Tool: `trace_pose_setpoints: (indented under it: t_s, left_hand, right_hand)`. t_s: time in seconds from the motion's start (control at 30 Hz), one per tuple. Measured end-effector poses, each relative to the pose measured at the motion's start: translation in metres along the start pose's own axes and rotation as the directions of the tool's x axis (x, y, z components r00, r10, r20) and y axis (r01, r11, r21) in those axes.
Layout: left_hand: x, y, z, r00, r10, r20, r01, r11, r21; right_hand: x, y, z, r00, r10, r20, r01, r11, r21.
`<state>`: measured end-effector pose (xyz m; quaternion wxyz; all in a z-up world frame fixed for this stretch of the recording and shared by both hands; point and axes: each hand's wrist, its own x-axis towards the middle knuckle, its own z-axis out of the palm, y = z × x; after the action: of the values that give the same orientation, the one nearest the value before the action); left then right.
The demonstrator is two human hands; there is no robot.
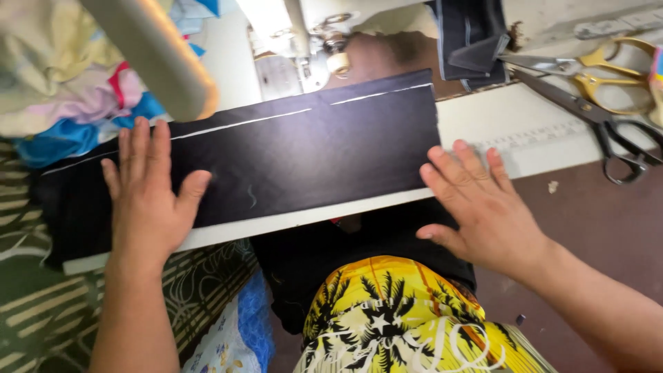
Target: The person is using a pair of scissors to trim the edges of black fabric pieces on a sewing table.
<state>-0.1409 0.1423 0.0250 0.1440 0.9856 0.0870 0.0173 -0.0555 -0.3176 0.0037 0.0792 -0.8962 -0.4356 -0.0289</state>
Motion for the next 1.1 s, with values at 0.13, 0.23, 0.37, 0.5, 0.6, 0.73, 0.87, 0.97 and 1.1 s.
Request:
trace_pose_setpoints:
  t_s: [0.13,0.23,0.37,0.5,0.6,0.73,0.87,0.97,1.1]
  left_hand:
    - [-0.027,-0.062,-0.008,0.898,0.212,-0.384,-0.2,0.977,0.074]
    - [-0.039,-0.088,-0.011,0.918,0.021,-0.396,-0.003,0.999,0.047]
    - [-0.034,-0.084,-0.023,0.946,-0.315,0.083,0.308,0.948,0.081]
    - [-0.031,-0.081,-0.033,0.919,-0.353,0.175,0.328,0.932,0.155]
    - [-0.034,-0.086,-0.029,0.938,-0.317,0.141,0.297,0.943,0.149]
    - [-0.039,-0.081,-0.022,0.972,-0.233,0.037,0.226,0.963,0.149]
    - [-0.041,-0.046,-0.016,0.955,0.14,-0.262,-0.072,0.965,0.253]
    - [-0.017,0.009,-0.011,0.881,0.366,-0.299,-0.298,0.921,0.252]
    - [0.033,0.106,-0.001,0.874,0.485,-0.002,-0.478,0.861,0.174]
  right_hand:
    - [0.032,0.021,-0.009,0.999,-0.034,0.035,0.034,0.999,-0.003]
    - [0.057,0.032,-0.007,0.999,-0.036,0.018,0.036,0.999,-0.028]
    - [0.078,0.039,-0.001,0.985,-0.036,0.17,0.042,0.999,-0.033]
    - [0.078,0.042,0.003,0.981,-0.016,0.194,0.03,0.997,-0.068]
    - [0.082,0.04,-0.002,0.967,0.023,0.253,-0.02,1.0,-0.014]
    - [0.074,0.045,-0.003,0.97,0.037,0.239,-0.031,0.999,-0.03]
    - [0.047,0.066,-0.029,0.989,-0.032,-0.143,0.048,0.993,0.11]
    - [0.016,0.092,-0.044,0.943,-0.014,-0.333,0.029,0.999,0.039]
    - [-0.027,0.125,-0.04,0.91,0.057,-0.412,-0.121,0.984,-0.129]
